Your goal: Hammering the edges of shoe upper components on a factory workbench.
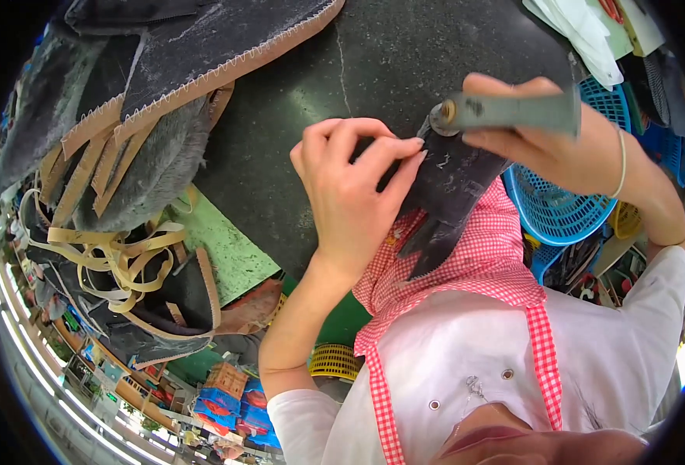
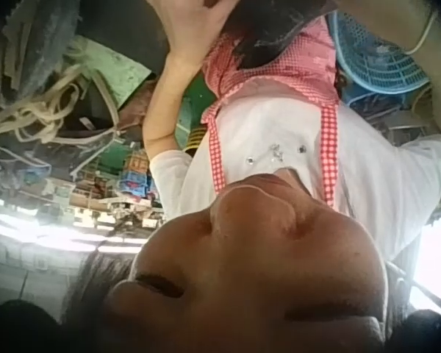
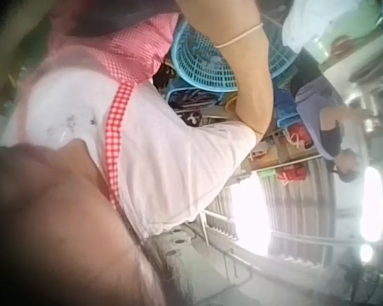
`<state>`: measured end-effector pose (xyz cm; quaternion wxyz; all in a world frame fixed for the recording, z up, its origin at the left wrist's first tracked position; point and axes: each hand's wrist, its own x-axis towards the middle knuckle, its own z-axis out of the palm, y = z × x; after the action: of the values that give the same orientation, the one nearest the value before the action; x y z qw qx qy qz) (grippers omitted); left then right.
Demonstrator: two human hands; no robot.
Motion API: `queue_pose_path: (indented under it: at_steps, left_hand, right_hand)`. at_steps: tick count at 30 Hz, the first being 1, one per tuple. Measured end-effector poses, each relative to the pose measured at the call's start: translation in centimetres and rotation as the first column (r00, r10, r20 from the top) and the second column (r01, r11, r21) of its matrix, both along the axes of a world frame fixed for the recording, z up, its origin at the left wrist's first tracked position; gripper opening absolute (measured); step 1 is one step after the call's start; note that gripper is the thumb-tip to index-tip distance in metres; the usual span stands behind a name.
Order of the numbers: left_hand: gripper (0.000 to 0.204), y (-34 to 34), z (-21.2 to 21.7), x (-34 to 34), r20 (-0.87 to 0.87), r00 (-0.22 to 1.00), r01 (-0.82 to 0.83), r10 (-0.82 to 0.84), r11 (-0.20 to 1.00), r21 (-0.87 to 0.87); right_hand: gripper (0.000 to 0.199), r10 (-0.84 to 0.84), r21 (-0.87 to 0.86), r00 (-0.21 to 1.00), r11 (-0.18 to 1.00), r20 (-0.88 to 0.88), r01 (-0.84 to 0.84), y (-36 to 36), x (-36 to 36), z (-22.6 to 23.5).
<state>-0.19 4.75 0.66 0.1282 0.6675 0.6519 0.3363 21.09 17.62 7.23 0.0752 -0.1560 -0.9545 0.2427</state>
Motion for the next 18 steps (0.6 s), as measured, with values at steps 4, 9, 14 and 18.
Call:
queue_pose_path:
  at_steps: [4,9,14,18]
  left_hand:
    - [0.018,-0.2,-0.4,0.2,-0.042,0.997,0.069,-0.065,0.994,0.085]
    - [0.016,0.0,0.2,0.5,-0.127,0.988,0.097,-0.084,0.99,0.099]
    - [0.019,-0.4,1.0,-0.4,-0.066,0.995,0.075,-0.073,0.997,0.026]
    - [0.022,-1.2,0.1,-0.9,-0.002,1.0,0.028,-0.028,0.998,-0.06]
  right_hand:
    - [0.025,-0.05,-0.017,0.996,0.999,-0.069,0.049,0.6,-0.9,1.8]
    - [0.025,0.04,-0.287,0.936,0.956,0.351,0.067,0.0,-1.7,1.7]
    - [0.025,0.051,-0.199,0.92,0.98,0.389,0.029,-1.2,-2.2,2.4]
    - [0.023,-0.012,-0.213,0.958,0.974,0.286,0.075,-0.5,-2.3,1.6]
